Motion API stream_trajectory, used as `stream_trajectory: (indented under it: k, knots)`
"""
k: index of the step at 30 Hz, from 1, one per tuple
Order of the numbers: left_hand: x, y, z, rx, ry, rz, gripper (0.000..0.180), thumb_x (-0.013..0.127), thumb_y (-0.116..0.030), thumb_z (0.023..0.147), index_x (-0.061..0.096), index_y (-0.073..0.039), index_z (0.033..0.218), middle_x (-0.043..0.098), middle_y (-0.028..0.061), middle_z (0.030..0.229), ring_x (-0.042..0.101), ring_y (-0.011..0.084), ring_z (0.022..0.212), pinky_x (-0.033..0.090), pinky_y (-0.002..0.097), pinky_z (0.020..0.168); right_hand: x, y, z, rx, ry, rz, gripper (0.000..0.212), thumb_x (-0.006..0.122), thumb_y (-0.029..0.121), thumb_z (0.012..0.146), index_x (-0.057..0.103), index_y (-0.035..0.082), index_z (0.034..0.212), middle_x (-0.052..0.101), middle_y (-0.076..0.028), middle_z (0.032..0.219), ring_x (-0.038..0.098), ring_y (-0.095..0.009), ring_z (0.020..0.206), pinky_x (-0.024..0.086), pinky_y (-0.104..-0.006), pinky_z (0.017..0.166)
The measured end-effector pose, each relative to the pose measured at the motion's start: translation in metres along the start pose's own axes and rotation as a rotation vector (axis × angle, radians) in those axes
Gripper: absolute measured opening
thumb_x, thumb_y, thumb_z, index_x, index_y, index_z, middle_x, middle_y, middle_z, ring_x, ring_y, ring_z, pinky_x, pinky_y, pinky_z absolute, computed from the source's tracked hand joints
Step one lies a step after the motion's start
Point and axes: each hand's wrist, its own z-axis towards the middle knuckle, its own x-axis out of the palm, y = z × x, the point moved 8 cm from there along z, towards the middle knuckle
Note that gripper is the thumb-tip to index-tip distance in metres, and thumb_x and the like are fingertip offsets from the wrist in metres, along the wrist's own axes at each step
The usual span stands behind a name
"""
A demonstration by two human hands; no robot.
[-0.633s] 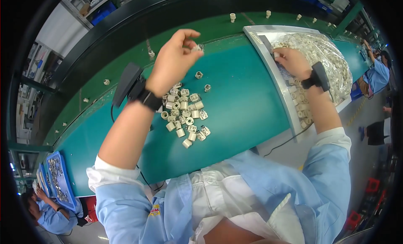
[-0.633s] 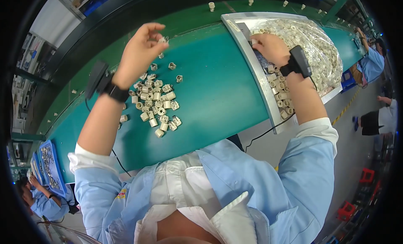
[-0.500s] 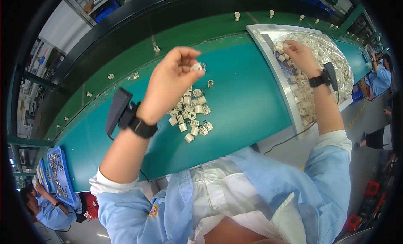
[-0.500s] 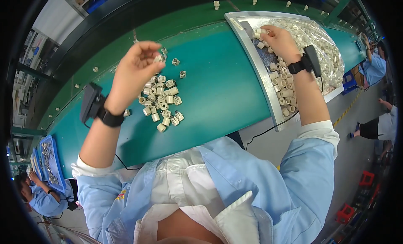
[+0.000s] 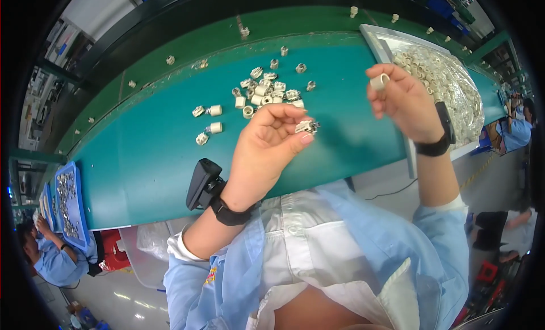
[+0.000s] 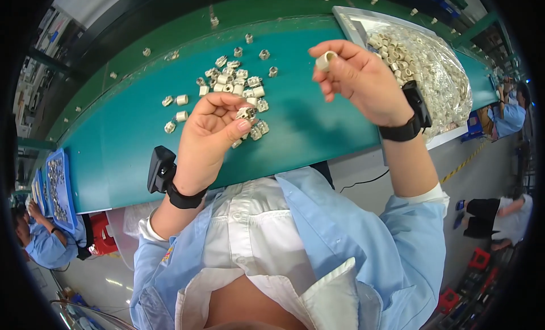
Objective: The person picks up a base and a cap by hand, fits them together, and places the assembled component onto a conveyor belt, repeating this process several times.
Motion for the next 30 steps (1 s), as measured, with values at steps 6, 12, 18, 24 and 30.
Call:
stream_trajectory:
  k: [6,12,18,24,30]
  knots:
    - [-0.024,-0.009,-0.023,0.119,-0.079,0.005,0.028,0.059,0.009,0.079,0.048,-0.001,0.103,0.056,0.0078,0.098,0.056,0.0122,0.085,0.047,0.0229,0.070,0.076,-0.038,0.001,0.008,0.152,0.196,0.035,0.050,0.029,0.092,0.051,0.000,0.112,0.059,-0.008,0.087,0.056,-0.013,0.068,0.047,-0.0243,0.058]
    - [-0.042,-0.005,-0.033,0.079,-0.130,0.033,0.023,0.060,0.008,0.079,0.053,0.003,0.100,0.057,0.0087,0.099,0.056,0.0113,0.084,0.048,0.0231,0.074,0.098,-0.063,0.016,-0.037,0.049,0.376,0.034,0.049,0.029,0.092,0.052,0.000,0.109,0.057,-0.006,0.081,0.053,-0.013,0.066,0.044,-0.0243,0.060]
    - [-0.046,-0.013,-0.044,0.150,-0.187,0.104,0.023,0.061,0.007,0.079,0.052,0.004,0.100,0.058,0.0110,0.101,0.058,0.0126,0.084,0.049,0.0243,0.073,0.115,-0.075,0.018,0.030,0.099,0.491,0.029,0.046,0.021,0.093,0.050,-0.001,0.111,0.057,-0.006,0.084,0.054,-0.013,0.070,0.045,-0.0251,0.063]
    - [-0.046,-0.017,-0.046,0.248,-0.149,0.153,0.026,0.060,0.010,0.078,0.051,0.003,0.101,0.057,0.0105,0.100,0.058,0.0151,0.090,0.049,0.0254,0.077,0.118,-0.079,0.015,-0.027,0.086,0.395,0.030,0.048,0.020,0.093,0.050,-0.002,0.113,0.059,-0.008,0.092,0.056,-0.014,0.077,0.047,-0.0268,0.068]
    - [-0.050,-0.017,-0.050,0.327,-0.206,0.314,0.023,0.062,0.008,0.077,0.054,0.002,0.097,0.056,0.0083,0.098,0.058,0.0145,0.089,0.048,0.0246,0.079,0.116,-0.078,0.013,-0.102,0.103,0.239,0.029,0.053,0.015,0.090,0.050,-0.002,0.113,0.059,-0.008,0.099,0.056,-0.014,0.087,0.047,-0.0269,0.074]
